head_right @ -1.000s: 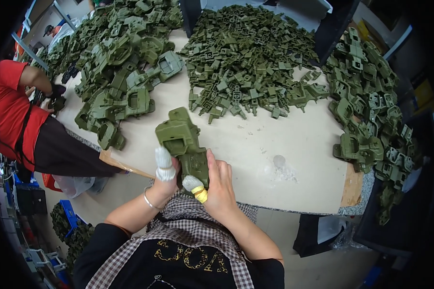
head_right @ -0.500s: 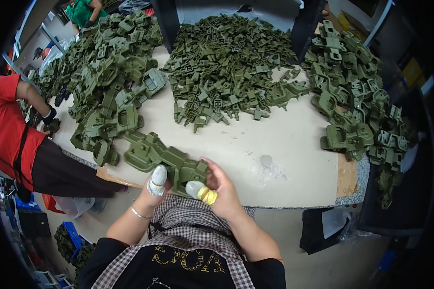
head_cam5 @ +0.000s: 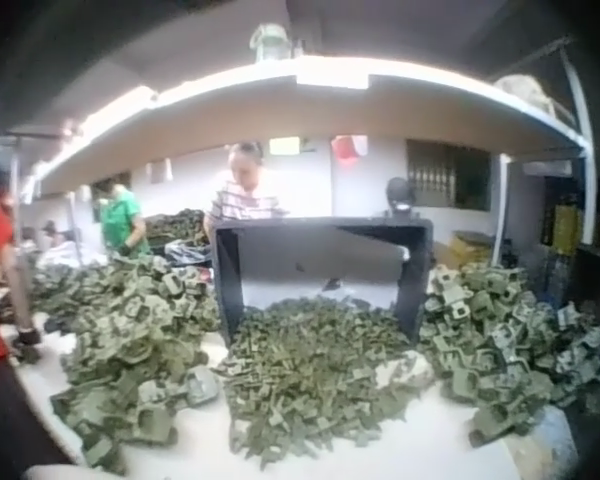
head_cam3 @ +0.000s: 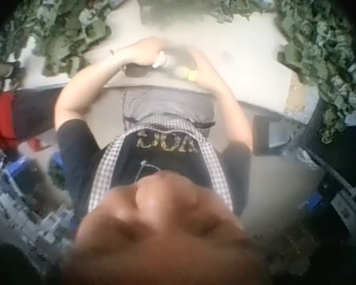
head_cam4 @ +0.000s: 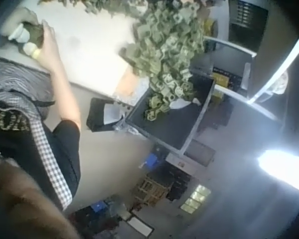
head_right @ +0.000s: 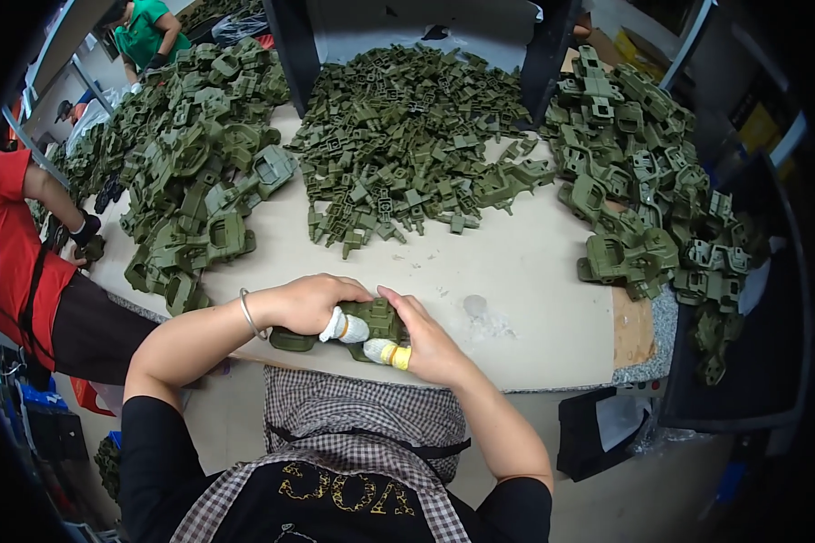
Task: The person assembles green plastic toy components by hand at a factory workstation.
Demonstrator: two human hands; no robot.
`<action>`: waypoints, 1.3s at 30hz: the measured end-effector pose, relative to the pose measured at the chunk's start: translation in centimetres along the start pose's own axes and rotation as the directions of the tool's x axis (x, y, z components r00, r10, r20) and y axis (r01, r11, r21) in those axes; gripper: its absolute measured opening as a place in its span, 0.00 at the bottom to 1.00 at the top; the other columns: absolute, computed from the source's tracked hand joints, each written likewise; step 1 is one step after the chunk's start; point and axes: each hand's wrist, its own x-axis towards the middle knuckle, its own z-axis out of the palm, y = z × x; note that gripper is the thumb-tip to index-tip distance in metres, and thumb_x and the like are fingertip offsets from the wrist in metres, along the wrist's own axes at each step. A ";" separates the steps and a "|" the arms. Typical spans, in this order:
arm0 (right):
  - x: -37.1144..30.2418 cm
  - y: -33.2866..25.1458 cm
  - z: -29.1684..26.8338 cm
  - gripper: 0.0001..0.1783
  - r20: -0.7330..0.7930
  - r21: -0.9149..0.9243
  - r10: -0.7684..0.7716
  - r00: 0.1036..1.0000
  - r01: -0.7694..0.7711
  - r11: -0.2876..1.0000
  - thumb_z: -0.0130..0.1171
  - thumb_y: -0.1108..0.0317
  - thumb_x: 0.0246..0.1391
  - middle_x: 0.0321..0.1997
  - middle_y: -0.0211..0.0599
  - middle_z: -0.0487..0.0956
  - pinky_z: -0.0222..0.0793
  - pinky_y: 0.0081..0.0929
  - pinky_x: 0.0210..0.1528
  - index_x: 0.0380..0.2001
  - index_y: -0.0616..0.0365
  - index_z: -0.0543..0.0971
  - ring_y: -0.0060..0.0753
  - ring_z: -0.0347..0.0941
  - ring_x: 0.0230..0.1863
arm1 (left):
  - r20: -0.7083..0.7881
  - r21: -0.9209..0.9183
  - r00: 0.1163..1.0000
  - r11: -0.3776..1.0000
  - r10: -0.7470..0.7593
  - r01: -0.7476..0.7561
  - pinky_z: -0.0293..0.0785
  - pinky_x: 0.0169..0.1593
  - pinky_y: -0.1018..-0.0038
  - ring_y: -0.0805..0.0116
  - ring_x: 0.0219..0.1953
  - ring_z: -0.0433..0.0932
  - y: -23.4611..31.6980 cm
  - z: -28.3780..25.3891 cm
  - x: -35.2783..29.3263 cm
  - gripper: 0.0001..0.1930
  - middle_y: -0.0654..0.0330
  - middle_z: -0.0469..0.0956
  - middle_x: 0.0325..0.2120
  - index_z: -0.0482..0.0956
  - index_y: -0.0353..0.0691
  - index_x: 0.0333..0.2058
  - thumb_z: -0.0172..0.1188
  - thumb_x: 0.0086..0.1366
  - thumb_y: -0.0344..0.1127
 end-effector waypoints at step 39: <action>5.9 -5.1 3.3 0.21 0.072 -0.759 -0.244 0.967 0.212 0.616 0.50 0.75 0.40 0.35 0.43 0.73 0.60 0.35 0.48 0.42 0.68 0.69 0.40 0.67 0.42 | -0.536 -0.721 0.807 0.632 -0.250 -0.284 0.67 0.49 0.76 0.73 0.45 0.70 -4.7 7.6 -6.3 0.21 0.60 0.71 0.43 0.65 0.36 0.49 0.57 0.56 0.27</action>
